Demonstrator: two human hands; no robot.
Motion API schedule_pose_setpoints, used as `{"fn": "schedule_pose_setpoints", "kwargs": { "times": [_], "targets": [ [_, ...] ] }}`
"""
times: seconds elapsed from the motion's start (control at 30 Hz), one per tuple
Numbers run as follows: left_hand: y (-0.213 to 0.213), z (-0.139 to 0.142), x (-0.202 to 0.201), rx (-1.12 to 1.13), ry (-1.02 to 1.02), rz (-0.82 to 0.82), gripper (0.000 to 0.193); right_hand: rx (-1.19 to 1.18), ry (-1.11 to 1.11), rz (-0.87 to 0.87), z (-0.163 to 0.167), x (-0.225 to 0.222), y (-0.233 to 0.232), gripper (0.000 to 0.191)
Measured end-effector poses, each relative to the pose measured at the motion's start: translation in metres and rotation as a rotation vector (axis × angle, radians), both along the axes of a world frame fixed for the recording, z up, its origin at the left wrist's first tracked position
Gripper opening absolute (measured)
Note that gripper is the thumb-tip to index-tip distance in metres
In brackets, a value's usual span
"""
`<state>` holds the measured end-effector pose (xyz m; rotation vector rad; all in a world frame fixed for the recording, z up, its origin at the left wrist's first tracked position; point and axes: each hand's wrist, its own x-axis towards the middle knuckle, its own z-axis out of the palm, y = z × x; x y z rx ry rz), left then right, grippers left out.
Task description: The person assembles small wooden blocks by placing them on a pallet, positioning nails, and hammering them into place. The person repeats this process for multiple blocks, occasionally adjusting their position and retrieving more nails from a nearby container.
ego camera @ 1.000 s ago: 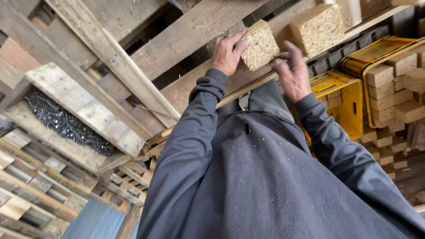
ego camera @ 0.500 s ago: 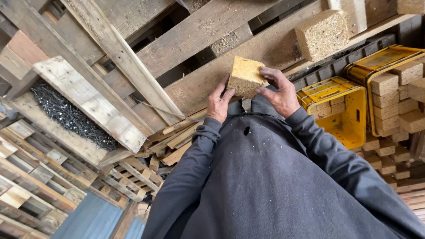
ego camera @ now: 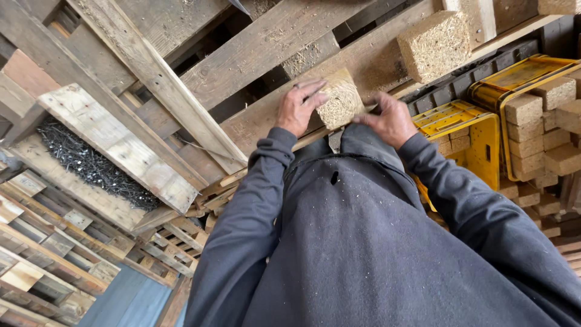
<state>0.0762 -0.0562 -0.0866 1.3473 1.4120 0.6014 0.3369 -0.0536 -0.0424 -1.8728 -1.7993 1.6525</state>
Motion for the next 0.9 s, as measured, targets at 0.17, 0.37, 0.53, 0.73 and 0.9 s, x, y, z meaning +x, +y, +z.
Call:
{"fn": "schedule_pose_setpoints", "kwargs": {
  "times": [0.17,0.37,0.53,0.73,0.9],
  "targets": [
    [0.03,0.005,-0.001,-0.142,-0.093,0.119,0.048,0.128,0.166,0.08,0.011,-0.035,-0.049,0.043],
    [0.053,-0.01,0.031,-0.204,-0.575,0.202,0.034,0.077,0.212,0.114,-0.008,-0.068,-0.081,0.04],
    [0.025,-0.013,0.002,0.062,-0.41,0.906,0.041,-0.223,0.12,-0.214,0.001,-0.042,-0.079,0.03],
    [-0.052,0.022,0.0,-0.021,-0.155,0.386,0.054,0.421,0.02,-0.105,0.022,-0.052,-0.051,0.06],
    [-0.073,0.021,0.028,-0.137,-0.248,0.53,0.059,0.373,-0.047,0.009,0.014,-0.054,-0.033,0.068]
  ]
}}
